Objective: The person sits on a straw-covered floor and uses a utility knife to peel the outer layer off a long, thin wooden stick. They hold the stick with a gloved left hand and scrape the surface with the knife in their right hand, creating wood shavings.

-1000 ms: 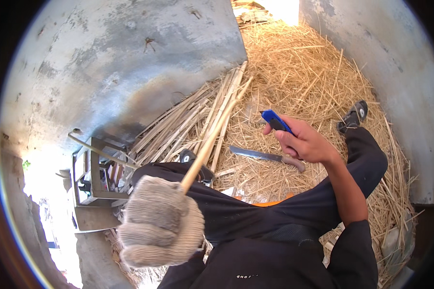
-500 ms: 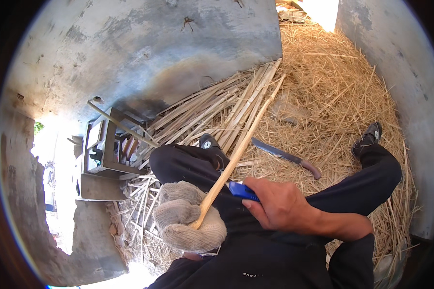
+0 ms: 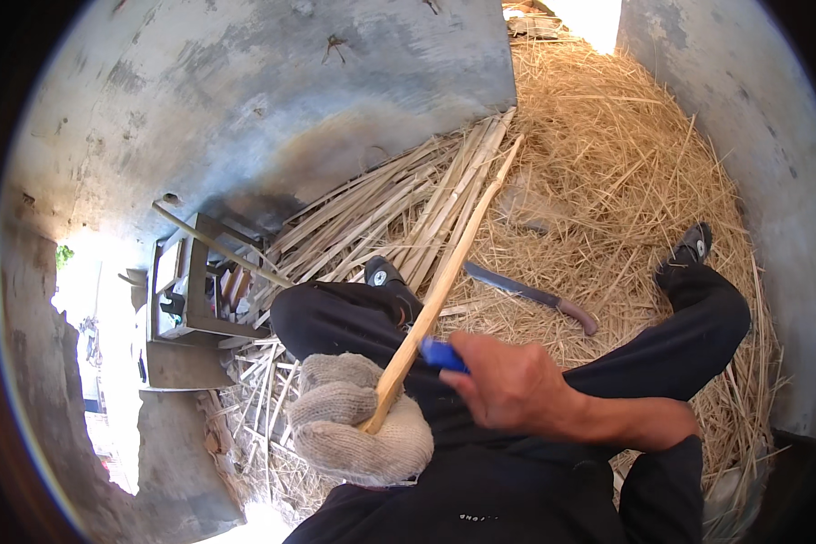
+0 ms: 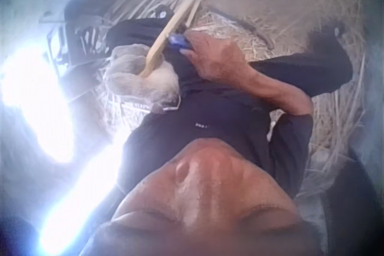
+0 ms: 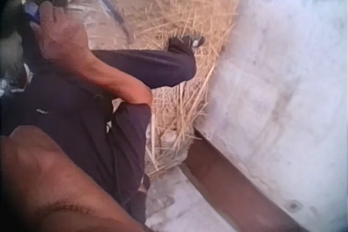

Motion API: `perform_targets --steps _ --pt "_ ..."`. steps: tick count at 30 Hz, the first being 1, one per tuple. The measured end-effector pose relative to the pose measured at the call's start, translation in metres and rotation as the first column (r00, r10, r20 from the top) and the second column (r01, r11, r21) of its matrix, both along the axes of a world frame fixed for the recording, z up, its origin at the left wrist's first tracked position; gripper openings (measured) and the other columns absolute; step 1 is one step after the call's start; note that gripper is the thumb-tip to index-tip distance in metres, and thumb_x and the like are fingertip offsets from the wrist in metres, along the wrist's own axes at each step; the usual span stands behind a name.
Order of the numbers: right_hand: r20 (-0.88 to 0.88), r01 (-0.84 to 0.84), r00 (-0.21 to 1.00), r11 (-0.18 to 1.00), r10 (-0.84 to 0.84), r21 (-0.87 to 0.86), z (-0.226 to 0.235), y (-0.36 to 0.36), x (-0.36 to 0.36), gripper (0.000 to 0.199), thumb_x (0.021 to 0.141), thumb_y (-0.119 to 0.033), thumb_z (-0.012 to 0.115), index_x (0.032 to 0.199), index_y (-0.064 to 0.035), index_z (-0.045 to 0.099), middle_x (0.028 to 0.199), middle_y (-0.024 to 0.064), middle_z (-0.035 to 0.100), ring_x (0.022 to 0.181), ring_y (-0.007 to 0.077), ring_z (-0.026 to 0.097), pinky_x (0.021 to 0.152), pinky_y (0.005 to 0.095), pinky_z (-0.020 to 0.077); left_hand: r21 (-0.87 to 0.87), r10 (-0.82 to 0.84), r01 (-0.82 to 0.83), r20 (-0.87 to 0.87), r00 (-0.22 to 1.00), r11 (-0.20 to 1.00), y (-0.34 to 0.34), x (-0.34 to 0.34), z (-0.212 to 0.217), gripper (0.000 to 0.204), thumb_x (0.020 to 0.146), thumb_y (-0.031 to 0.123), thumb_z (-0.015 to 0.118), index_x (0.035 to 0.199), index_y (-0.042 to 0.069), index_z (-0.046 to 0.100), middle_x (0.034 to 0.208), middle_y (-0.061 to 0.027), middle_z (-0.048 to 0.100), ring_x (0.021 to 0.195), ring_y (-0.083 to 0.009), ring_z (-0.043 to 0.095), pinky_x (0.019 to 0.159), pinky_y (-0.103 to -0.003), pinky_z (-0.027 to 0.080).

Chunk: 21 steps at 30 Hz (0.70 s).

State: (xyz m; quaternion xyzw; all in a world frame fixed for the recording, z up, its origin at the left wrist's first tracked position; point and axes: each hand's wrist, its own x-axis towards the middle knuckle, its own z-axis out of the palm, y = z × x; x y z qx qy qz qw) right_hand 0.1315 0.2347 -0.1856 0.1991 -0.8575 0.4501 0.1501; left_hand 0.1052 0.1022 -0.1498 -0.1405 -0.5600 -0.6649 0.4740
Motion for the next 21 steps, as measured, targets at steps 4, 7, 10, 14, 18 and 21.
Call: perform_targets --steps 4,7,10,14,18,21 --pt "0.065 0.104 0.991 0.982 -0.115 0.156 -0.014 0.009 -0.016 0.022 0.095 -0.022 0.063 0.097 -0.0051 0.05 0.069 0.0114 0.057 0.05 0.0275 0.059 0.043 0.0379 0.0473 0.011 -0.006 0.006 0.021 1.0 1.0 0.005 -0.002 0.001 0.042 0.103 0.036 0.037 0.069 0.013 0.044 0.059 -0.0034 0.041 0.044 -0.0164 0.038 0.042 -0.025 0.039" --pt "0.036 0.134 0.99 0.987 -0.138 0.091 -0.022 0.012 -0.015 0.023 0.094 -0.024 0.063 0.1 -0.0044 0.051 0.069 0.0108 0.056 0.049 0.0276 0.059 0.043 0.038 0.0479 0.013 -0.017 0.016 0.032 0.999 1.0 0.007 -0.003 0.0 0.041 0.103 0.035 0.038 0.069 0.013 0.044 0.059 -0.0033 0.042 0.044 -0.0165 0.038 0.041 -0.025 0.039" --pt "-0.1 0.013 0.995 0.999 -0.017 -0.042 -0.002 0.003 -0.002 0.026 0.094 -0.026 0.063 0.102 -0.0042 0.052 0.066 0.009 0.053 0.047 0.0267 0.058 0.04 0.0383 0.0472 0.038 -0.001 -0.001 0.058 0.998 0.999 0.006 -0.002 0.002 0.041 0.103 0.035 0.038 0.069 0.013 0.044 0.058 -0.0033 0.042 0.043 -0.0166 0.038 0.041 -0.025 0.039" --pt "-0.099 -0.026 0.995 0.998 0.031 0.051 -0.005 0.001 -0.003 0.026 0.093 -0.027 0.065 0.101 -0.0054 0.052 0.065 0.0088 0.051 0.046 0.0256 0.057 0.036 0.0383 0.0446 0.049 0.008 -0.013 0.089 0.996 0.999 0.014 -0.004 0.002 0.041 0.103 0.035 0.039 0.069 0.013 0.044 0.058 -0.0032 0.042 0.042 -0.0167 0.039 0.04 -0.026 0.039" --pt "-0.063 0.0 0.998 0.999 0.004 0.054 0.003 -0.003 0.002 0.027 0.092 -0.028 0.065 0.1 -0.0056 0.053 0.065 0.0084 0.05 0.045 0.0246 0.057 0.037 0.0379 0.0448 0.06 0.016 -0.024 0.127 0.992 0.998 0.018 -0.006 0.003 0.04 0.103 0.034 0.039 0.069 0.013 0.044 0.058 -0.0031 0.042 0.041 -0.0168 0.039 0.039 -0.026 0.039" --pt "-0.101 0.018 0.995 0.999 -0.014 0.037 0.002 -0.004 0.003 0.027 0.093 -0.028 0.065 0.1 -0.0055 0.052 0.064 0.0082 0.049 0.044 0.0247 0.056 0.037 0.0375 0.0449 0.062 0.027 -0.036 0.132 0.991 0.997 0.017 -0.003 0.006 0.04 0.103 0.034 0.039 0.069 0.013 0.045 0.057 -0.0031 0.043 0.041 -0.0169 0.04 0.039 -0.026 0.039"
